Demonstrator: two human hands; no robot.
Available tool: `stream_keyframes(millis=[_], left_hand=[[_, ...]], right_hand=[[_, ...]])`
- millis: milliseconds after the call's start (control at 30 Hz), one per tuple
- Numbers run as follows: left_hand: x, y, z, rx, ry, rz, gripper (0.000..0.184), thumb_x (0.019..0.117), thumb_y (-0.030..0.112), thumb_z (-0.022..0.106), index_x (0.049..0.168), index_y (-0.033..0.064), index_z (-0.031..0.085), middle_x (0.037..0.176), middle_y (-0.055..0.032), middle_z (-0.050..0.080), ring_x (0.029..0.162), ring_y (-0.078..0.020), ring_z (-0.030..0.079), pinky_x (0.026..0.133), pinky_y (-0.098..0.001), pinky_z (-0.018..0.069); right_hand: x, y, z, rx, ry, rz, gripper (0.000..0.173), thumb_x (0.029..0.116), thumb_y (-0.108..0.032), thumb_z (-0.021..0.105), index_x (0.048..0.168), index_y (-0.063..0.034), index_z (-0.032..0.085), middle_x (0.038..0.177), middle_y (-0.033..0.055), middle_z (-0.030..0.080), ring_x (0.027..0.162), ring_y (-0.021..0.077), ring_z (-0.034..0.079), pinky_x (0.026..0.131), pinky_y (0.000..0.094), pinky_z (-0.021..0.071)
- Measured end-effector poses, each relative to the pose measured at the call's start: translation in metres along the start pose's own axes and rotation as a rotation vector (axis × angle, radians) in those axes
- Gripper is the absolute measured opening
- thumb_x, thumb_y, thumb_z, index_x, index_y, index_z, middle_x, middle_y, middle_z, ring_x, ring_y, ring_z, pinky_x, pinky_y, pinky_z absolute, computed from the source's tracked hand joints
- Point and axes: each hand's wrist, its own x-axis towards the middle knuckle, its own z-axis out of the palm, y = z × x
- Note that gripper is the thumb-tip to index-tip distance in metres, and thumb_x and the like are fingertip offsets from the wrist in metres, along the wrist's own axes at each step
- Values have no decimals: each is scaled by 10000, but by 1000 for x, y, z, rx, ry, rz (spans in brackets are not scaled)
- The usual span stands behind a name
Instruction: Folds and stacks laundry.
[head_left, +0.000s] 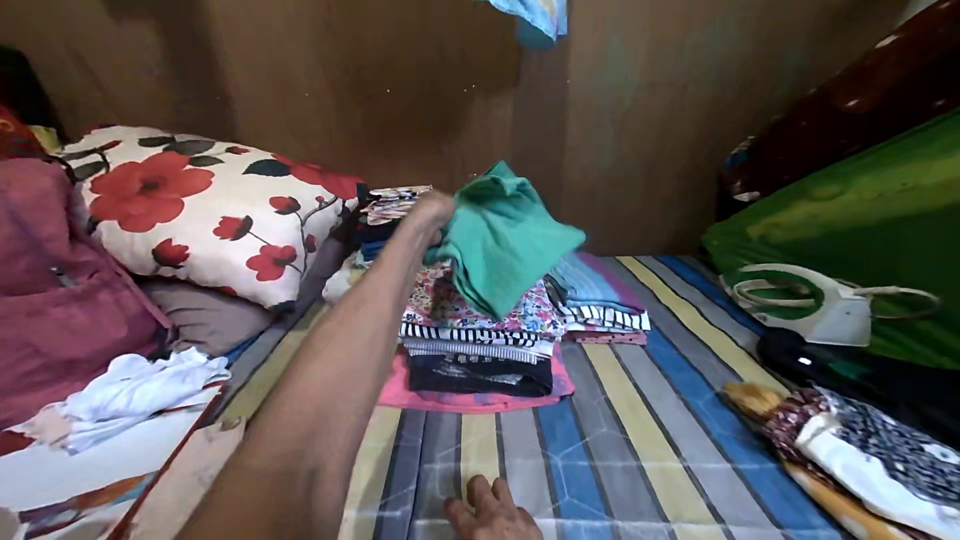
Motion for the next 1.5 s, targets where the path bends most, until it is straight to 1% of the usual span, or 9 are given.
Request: stream_keyframes(millis=[200,467,700,800,967,1033,1100,1267,1500], left_hand=[[-9,-113,37,-292,27,-290,445,1060,179,558,1419,-65,462,1358,-285,541,1204,-362,562,999,-534,471],[-9,-78,20,-341,17,-163,397,1075,210,527,1372,-53,504,1272,-252,591,1107,-318,607,946,-504,509],[-19,-121,26,-162,72,-227,392,1047,161,589,1316,-118,527,1298,-311,568,1173,-389,573,988,-553,469],[-14,-114,23,-187,36,-147,409,1062,144,557,1393,-90,502,1383,-302,538,1258,-387,543,1053,-552,436],[-23,-100,20,506,138,83,630,981,119,636,1555,68,383,1455,-347,454,1242,-555,533,940,-712,459],[-31,-95,34,556,172,328,543,995,87,605,1520,70,465,1476,-338,440,1263,-566,499,934,-732,422],[-38,-80,56,533,110,486,446,1052,213,566,1482,101,532,1527,-279,433,1366,-520,439,992,-747,363],[-28,-47,109,553,-18,395,633,1040,608,425,1591,298,391,1710,-150,160,1551,-506,49,1053,-870,81],[3,-64,135,733,-388,230,671,1023,654,409,1548,244,483,1573,-185,453,1490,-527,268,1035,-897,40]], right_hand=[[-3,-3,-4,-3,-41,6,316,993,-171,632,1276,-57,713,1302,282,622,1188,503,594,869,608,530],[-1,0,-7,45,-47,7,304,985,-145,635,1259,-48,723,1280,283,628,1180,496,596,872,610,527],[0,-1,-8,26,-60,22,305,991,-156,625,1263,-56,721,1277,272,629,1183,486,595,878,598,527],[0,0,-9,26,-75,28,312,994,-157,623,1275,-58,714,1284,271,624,1187,485,591,879,599,524],[0,4,-6,23,-49,17,302,995,-146,616,1267,-64,717,1253,261,635,1174,471,602,859,589,537],[-1,4,-5,21,-39,16,295,991,-138,617,1256,-65,722,1248,266,637,1169,478,602,848,593,536],[-2,3,-5,13,-28,15,293,991,-128,615,1255,-63,723,1253,271,639,1168,484,605,851,592,537],[-8,3,2,30,102,-27,257,979,-93,611,1194,-63,750,1311,261,642,1196,474,618,874,599,550],[-4,4,13,64,149,-16,284,997,-85,564,1220,-73,740,1342,232,636,1208,438,620,885,578,540]])
